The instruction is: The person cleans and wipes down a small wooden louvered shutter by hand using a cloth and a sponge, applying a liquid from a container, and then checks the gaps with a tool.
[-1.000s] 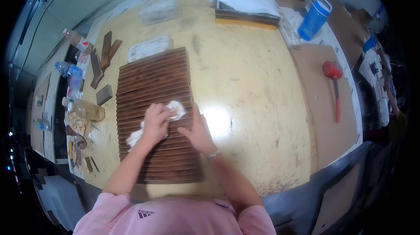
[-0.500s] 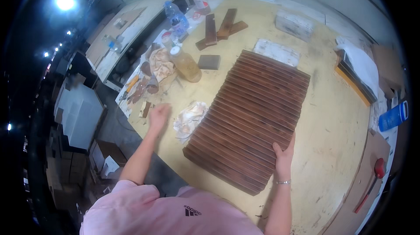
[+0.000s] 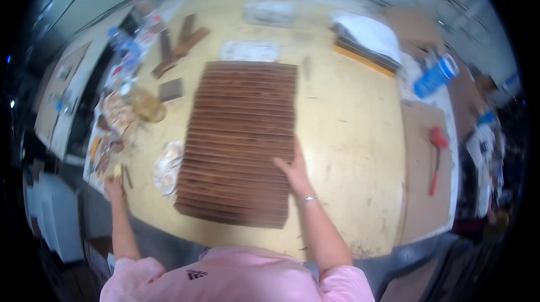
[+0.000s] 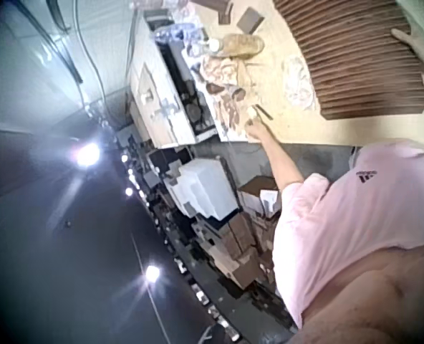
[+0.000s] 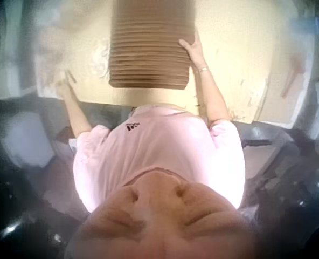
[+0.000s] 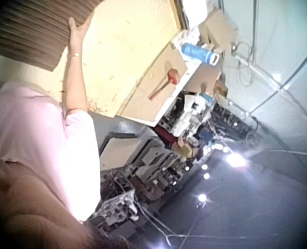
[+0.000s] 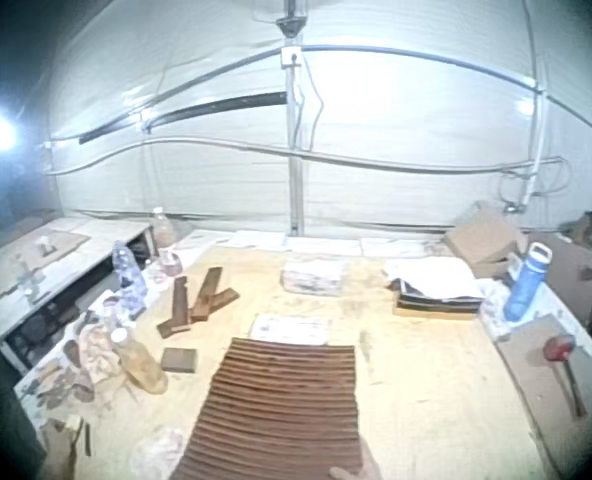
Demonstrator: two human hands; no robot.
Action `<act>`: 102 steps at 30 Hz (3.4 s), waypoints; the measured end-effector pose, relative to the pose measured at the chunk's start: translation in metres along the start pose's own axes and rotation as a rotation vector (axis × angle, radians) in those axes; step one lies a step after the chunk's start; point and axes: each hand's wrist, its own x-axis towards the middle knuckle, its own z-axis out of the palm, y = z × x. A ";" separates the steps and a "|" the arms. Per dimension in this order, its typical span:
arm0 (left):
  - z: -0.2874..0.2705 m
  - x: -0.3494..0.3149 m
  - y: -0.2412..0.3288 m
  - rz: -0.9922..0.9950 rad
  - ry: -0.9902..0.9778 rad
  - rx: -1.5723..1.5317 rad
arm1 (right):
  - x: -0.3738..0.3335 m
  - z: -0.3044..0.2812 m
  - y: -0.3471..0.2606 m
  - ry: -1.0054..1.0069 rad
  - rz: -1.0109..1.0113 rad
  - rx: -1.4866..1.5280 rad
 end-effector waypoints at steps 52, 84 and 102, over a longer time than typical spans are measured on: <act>0.130 -0.284 0.488 1.431 -0.606 -0.049 | 0.003 -0.015 0.032 0.136 -0.127 -0.368; 0.131 -0.313 0.496 1.492 -0.715 -0.173 | -0.003 -0.022 -0.003 0.040 0.017 -0.219; 0.055 -0.191 0.373 1.106 -0.402 -0.030 | 0.004 -0.014 0.033 0.112 -0.093 -0.146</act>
